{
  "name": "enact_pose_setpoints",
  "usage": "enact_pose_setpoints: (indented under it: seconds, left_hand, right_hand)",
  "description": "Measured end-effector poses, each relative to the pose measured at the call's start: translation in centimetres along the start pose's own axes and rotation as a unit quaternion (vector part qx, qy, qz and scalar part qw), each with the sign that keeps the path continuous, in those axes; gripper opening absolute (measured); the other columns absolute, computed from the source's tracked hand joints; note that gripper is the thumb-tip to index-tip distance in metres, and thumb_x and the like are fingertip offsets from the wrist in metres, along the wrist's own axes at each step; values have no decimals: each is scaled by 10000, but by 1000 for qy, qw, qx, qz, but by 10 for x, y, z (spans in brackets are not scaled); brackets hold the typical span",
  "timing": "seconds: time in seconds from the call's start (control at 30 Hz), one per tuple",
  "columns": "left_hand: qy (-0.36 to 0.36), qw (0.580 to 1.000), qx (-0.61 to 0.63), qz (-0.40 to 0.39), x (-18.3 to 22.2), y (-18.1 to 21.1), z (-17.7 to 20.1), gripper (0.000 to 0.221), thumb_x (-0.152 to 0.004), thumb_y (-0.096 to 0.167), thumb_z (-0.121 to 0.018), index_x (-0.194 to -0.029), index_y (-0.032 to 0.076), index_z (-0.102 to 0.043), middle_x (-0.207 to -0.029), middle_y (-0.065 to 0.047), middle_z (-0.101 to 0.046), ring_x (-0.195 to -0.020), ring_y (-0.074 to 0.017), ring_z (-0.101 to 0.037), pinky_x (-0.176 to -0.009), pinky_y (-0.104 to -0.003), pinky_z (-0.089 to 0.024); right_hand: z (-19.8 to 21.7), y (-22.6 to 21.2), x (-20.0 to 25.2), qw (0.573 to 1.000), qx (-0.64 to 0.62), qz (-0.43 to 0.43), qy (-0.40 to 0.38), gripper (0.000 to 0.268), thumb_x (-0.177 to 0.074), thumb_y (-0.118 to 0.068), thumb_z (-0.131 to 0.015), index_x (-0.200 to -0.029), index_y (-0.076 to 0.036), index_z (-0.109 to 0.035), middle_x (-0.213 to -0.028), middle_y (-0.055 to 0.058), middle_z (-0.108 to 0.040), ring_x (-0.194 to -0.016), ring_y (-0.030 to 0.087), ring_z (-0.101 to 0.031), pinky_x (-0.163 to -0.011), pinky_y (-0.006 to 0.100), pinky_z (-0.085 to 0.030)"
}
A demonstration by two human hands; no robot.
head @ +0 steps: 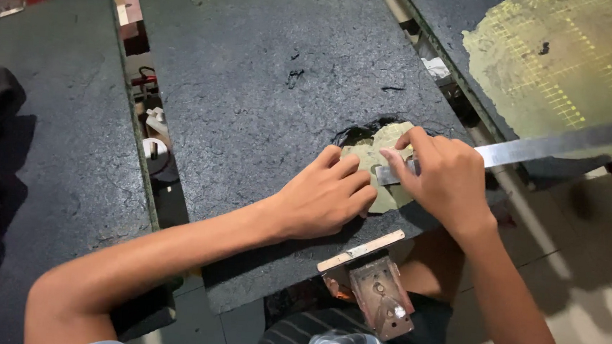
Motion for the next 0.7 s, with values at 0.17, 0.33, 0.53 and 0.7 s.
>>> enact_pose_setpoints:
  seconds: [0.17, 0.33, 0.53, 0.7]
  left_hand:
    - [26, 1000, -14, 9, 0, -1, 5, 230, -967, 212, -628, -810, 60, -555, -747, -94, -452, -735, -300, -437, -752, -430, -368]
    - [37, 999, -17, 11, -2, 1, 11, 231, -962, 196, -632, -796, 54, -554, -739, -98, -464, -736, -302, -459, -752, -420, -379]
    - [49, 999, -4, 7, -3, 1, 10, 243, -969, 193, -633, -787, 51, -556, -729, -96, -461, -720, -297, -453, -729, -413, -370]
    - [51, 999, -8, 0, -4, 1, 11, 217, -940, 165, -644, -786, 40, -556, -725, -105, -459, -716, -304, -445, -730, -419, -368]
  right_hand:
    - [3, -34, 5, 999, 42, -3, 6, 220, -977, -409, -667, -1126, -256, -615, -576, -18, -546, -560, 202, -633, -641, 330, -551]
    - [17, -50, 12, 999, 35, -14, 24, 223, -982, -281, -695, -1177, -201, -620, -576, -7, -519, -559, 208, -615, -628, 316, -546]
    - [15, -39, 24, 999, 23, -12, 33, 174, -999, -307, -686, -1126, -206, -623, -632, -77, -593, -571, 137, -635, -624, 269, -541]
    - [8, -22, 33, 998, -59, 27, 14, 143, -955, -228, -708, -1056, -178, -620, -575, -38, -590, -551, 198, -644, -624, 316, -538]
Point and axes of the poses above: each hand's wrist, its own x-axis away from the middle knuckle, its own z-axis out of the back of the hand, y = z × x, the point moved 7 cm from there along -x, towards the middle knuckle
